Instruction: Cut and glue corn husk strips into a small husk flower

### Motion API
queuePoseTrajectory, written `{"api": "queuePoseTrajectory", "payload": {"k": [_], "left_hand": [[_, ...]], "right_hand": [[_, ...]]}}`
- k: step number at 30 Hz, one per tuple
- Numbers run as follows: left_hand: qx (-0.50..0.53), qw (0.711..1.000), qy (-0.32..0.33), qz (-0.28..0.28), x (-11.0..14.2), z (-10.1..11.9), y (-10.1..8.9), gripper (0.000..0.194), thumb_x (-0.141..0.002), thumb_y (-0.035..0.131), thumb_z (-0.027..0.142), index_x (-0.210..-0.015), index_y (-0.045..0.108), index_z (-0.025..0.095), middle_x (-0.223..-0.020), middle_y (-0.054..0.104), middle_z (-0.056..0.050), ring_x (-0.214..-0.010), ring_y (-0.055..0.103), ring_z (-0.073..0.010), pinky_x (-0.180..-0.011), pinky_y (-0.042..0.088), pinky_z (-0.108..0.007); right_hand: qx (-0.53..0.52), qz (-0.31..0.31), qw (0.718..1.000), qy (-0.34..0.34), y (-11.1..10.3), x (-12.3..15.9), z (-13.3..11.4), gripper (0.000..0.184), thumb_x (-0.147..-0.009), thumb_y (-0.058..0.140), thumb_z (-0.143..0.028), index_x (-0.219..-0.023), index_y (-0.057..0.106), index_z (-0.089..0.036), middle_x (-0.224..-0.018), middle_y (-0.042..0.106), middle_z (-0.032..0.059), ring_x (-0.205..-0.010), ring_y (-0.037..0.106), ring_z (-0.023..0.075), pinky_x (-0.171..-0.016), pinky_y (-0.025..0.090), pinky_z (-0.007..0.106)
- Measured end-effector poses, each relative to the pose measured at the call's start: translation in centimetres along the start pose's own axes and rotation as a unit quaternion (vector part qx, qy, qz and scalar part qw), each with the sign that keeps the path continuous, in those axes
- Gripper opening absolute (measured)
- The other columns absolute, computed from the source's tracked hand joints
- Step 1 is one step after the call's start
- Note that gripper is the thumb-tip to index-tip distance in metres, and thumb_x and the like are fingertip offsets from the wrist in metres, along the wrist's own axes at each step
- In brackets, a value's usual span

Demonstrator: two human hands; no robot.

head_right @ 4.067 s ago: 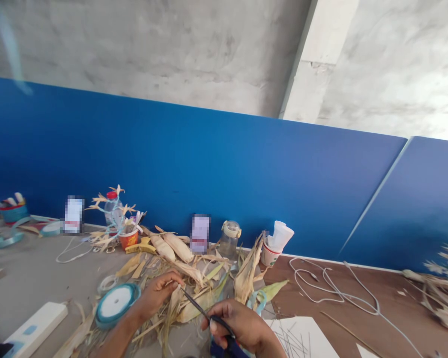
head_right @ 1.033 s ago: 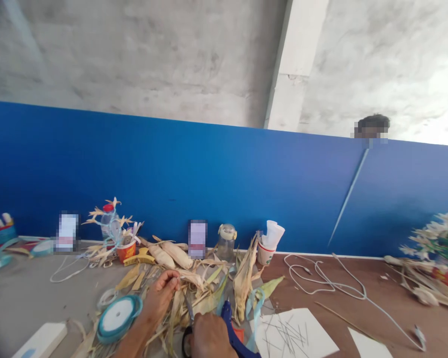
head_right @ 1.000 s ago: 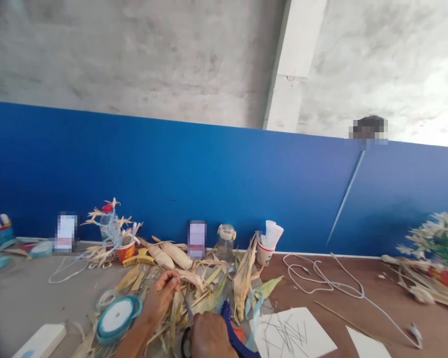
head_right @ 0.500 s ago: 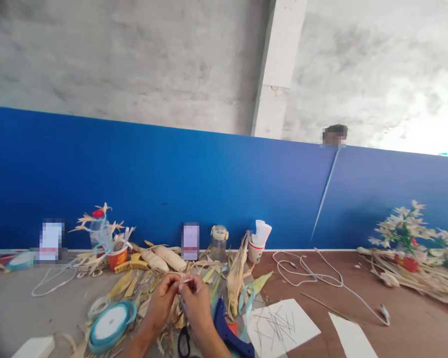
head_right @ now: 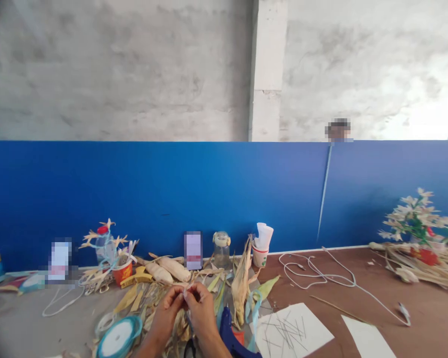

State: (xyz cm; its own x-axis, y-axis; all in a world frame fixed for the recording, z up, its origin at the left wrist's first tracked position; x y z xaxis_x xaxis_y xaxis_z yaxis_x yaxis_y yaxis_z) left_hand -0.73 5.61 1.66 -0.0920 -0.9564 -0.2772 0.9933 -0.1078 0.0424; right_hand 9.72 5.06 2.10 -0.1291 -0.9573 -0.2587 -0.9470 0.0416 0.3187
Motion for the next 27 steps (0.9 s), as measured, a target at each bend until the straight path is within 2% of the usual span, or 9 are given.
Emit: {"api": "queuePoseTrajectory", "payload": {"k": [6,9,12,16,27], "left_hand": [[-0.029,1.0,-0.009,-0.005,-0.4,-0.8,-0.6,0.038,-0.069,0.061,0.055,-0.069,0.064,0.017,-0.055,0.053,0.0,-0.056,0.047,-0.0174,-0.058,0.038,-0.029],[-0.001,0.999,-0.035,0.023,-0.5,-1.6,-1.1,0.038,-0.071,0.06,0.055,-0.072,0.062,0.017,-0.053,0.05,0.002,-0.053,0.046,-0.0153,-0.056,0.037,-0.027],[0.045,0.996,-0.05,0.06,-0.4,-2.0,-1.6,0.034,-0.072,0.062,0.051,-0.077,0.06,0.017,-0.055,0.053,0.003,-0.053,0.046,-0.0135,-0.056,0.038,-0.026],[0.104,0.988,-0.06,0.098,-0.3,-2.1,-2.0,0.033,-0.068,0.067,0.048,-0.078,0.059,0.017,-0.057,0.054,0.003,-0.054,0.047,-0.0123,-0.053,0.039,-0.024],[0.134,0.979,-0.099,0.12,0.1,-3.0,-2.1,0.035,-0.063,0.071,0.048,-0.075,0.06,0.018,-0.055,0.053,0.004,-0.051,0.047,-0.0109,-0.052,0.038,-0.023]], "right_hand": [[0.001,0.009,1.0,0.007,-0.3,-0.3,0.0,0.008,-0.059,0.059,-0.025,-0.057,0.056,-0.018,-0.052,0.052,-0.0034,-0.05,0.045,0.0115,-0.052,0.037,0.023],[-0.001,0.031,0.999,0.032,-1.0,-0.6,0.9,0.013,-0.06,0.057,-0.025,-0.067,0.062,-0.016,-0.054,0.054,-0.0033,-0.044,0.04,0.0094,-0.047,0.032,0.021],[-0.004,0.042,0.998,0.045,-1.8,-0.8,2.1,0.013,-0.061,0.055,-0.027,-0.064,0.061,-0.016,-0.05,0.052,-0.0045,-0.04,0.036,0.0079,-0.043,0.027,0.02],[-0.006,0.059,0.997,0.05,-2.7,-1.0,2.8,0.014,-0.061,0.057,-0.028,-0.064,0.06,-0.015,-0.05,0.05,-0.0052,-0.04,0.036,0.0074,-0.043,0.026,0.02],[0.006,0.069,0.994,0.085,-2.8,0.2,2.0,0.02,-0.062,0.06,-0.036,-0.062,0.06,-0.016,-0.045,0.044,-0.0065,-0.042,0.035,0.0084,-0.046,0.029,0.021]]}}
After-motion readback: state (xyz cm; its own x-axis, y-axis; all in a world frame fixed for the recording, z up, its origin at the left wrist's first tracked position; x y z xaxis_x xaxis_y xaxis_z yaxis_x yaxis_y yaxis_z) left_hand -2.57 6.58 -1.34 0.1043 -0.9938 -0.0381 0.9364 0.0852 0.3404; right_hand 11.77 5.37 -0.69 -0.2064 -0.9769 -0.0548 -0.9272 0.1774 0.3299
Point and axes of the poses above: each hand's wrist, its own x-axis away from the middle knuckle, its own y-axis out of the palm, z = x × y, the point moved 3 cm from there along -x, towards the middle knuckle
